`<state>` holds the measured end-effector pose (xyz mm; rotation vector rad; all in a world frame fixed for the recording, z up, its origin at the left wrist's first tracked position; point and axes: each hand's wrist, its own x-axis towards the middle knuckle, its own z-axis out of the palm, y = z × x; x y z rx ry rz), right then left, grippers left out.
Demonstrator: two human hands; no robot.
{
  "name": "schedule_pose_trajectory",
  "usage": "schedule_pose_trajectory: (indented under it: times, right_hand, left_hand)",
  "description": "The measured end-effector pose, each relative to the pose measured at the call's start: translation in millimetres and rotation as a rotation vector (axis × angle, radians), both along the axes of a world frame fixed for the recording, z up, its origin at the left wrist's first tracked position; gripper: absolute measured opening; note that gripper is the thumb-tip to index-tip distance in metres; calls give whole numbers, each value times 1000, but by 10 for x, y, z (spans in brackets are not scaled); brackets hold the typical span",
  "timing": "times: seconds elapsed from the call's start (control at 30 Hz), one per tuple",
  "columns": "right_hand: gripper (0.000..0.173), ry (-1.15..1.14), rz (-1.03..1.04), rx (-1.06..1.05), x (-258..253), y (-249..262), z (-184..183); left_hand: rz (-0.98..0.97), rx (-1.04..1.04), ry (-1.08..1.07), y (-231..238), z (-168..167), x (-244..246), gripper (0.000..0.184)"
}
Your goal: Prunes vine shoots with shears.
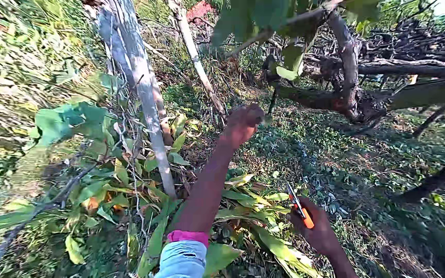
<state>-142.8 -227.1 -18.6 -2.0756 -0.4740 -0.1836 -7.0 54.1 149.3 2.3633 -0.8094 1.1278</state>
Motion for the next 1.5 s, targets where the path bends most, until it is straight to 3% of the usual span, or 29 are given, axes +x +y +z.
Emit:
schedule_pose_trajectory:
  times: [0.1,0.2,0.27,0.37,0.47,0.6,0.73,0.83,0.93,1.07,1.17,1.23,1.3,1.4,1.5]
  right_hand:
    - [43,-41,0,62,71,68,134]
    - [42,-63,8,131,119,148,244]
    - [41,-72,13,151,153,197,279]
    - [43,-102,21,165,190,256,240]
    - [44,-115,37,163,187,280,217]
    - [43,-97,-7,179,161,278,288]
    - [40,-125,0,198,208,282,387]
    - [36,-147,18,243,221,322,392]
    - [38,-186,36,275,220,273,377]
    - [39,-163,8,301,187,249,401]
    - [34,-204,43,313,229,301,405]
    - [36,-299,46,274,274,340,475]
    - [34,-501,-17,168,304,396,681]
    - [35,-876,-124,35,284,602,1227]
    - [36,-1244,-148,114,363,988,1753]
  left_hand:
    - [-137,-80,-14,-40,100,-144,40]
    - [-519,-448,-218,-266,381,-359,36]
    - [-710,-627,-239,-405,656,-387,50]
    - [-774,-742,-172,-611,1038,-214,39]
    - [-940,-690,-96,-782,1229,5,31]
    - [-1005,-662,-226,-763,1153,205,25]
    - [-839,-666,-472,-750,942,165,20]
    - [-812,-621,-525,-690,824,143,25]
    - [-1013,-623,-368,-540,731,207,29]
    - [-1373,-729,68,-444,652,336,22]
    - [-1354,-723,45,-444,656,308,21]
    - [-1334,-668,-77,-449,672,254,27]
    - [-1326,-687,-67,-426,645,213,31]
    - [-1311,-707,11,-345,612,204,22]
    - [-1139,-586,-123,-208,623,133,18]
